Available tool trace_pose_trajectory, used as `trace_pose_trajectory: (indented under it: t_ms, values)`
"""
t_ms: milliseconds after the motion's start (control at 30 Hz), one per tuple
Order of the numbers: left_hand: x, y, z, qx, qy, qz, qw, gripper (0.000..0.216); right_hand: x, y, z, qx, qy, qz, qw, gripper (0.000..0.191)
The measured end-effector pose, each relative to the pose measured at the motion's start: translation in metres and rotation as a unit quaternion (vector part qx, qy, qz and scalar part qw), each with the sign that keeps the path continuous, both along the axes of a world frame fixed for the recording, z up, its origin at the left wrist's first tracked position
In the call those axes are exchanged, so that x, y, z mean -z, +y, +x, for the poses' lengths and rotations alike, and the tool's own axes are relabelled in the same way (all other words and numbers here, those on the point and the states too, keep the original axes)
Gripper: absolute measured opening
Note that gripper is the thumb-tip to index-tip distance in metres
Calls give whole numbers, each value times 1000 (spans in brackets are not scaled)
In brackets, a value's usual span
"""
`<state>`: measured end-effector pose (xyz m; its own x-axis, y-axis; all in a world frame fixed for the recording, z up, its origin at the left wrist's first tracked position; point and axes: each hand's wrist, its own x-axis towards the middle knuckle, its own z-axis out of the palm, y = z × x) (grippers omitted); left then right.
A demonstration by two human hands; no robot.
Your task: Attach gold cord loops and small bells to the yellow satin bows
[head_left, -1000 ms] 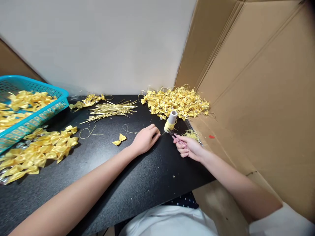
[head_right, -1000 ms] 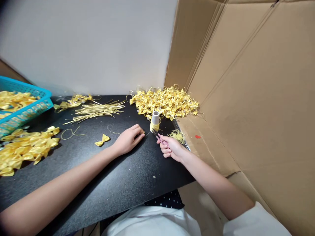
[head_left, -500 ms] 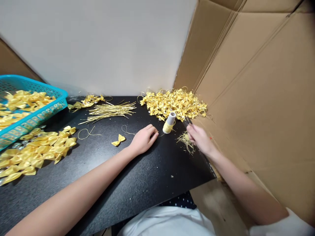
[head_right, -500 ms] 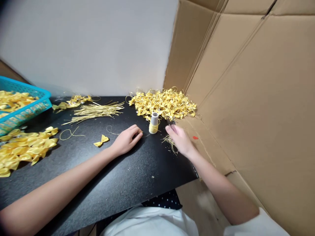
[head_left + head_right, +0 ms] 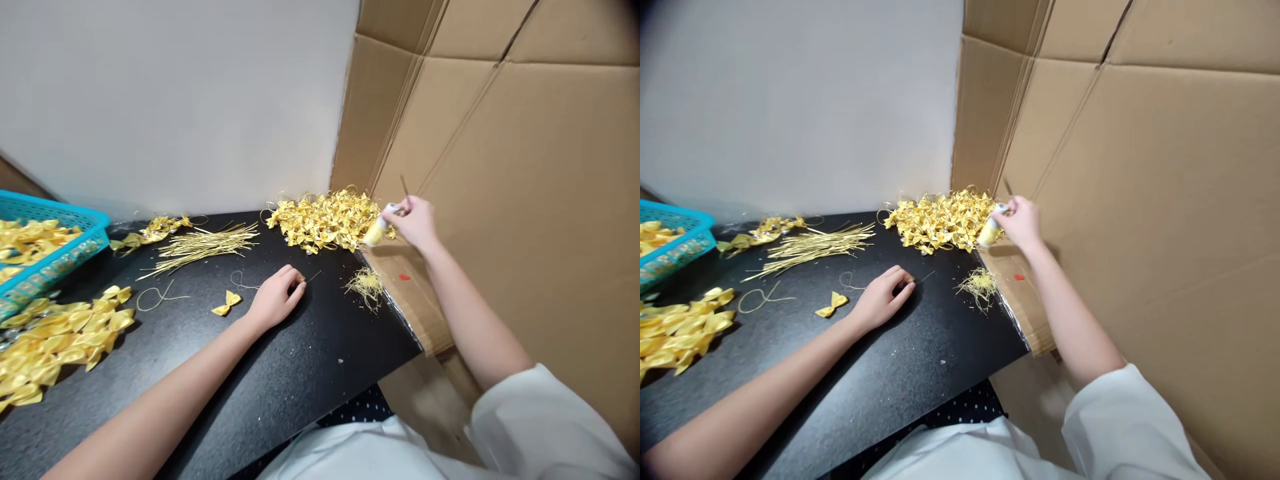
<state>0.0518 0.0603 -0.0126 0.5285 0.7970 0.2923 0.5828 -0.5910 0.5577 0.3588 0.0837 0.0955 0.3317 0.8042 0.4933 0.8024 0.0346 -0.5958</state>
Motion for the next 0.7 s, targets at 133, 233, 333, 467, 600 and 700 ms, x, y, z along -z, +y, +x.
trace_pose_trajectory:
  t_ms: [133, 233, 333, 467, 600, 700]
  values:
    - [-1, 0, 1, -1, 7, -1, 1000, 18, 15, 1, 58, 117, -59, -36, 991, 49]
    - [-2, 0, 0, -7, 7, 3, 1000, 19, 30, 2, 69, 133, -62, -45, 988, 49]
    - [-3, 0, 0, -10, 2, 11, 1000, 22, 33, 2, 70, 135, -71, -49, 987, 49]
    - [-2, 0, -1, -11, -7, 13, 1000, 24, 32, -18, 76, 145, -93, -68, 983, 35]
    - [-4, 1, -3, -8, -51, -16, 999, 26, 55, -71, 80, 135, -123, -148, 972, 32]
    - [-20, 6, -9, -35, -137, -63, 988, 27, 78, -110, 79, 128, -137, -201, 961, 25]
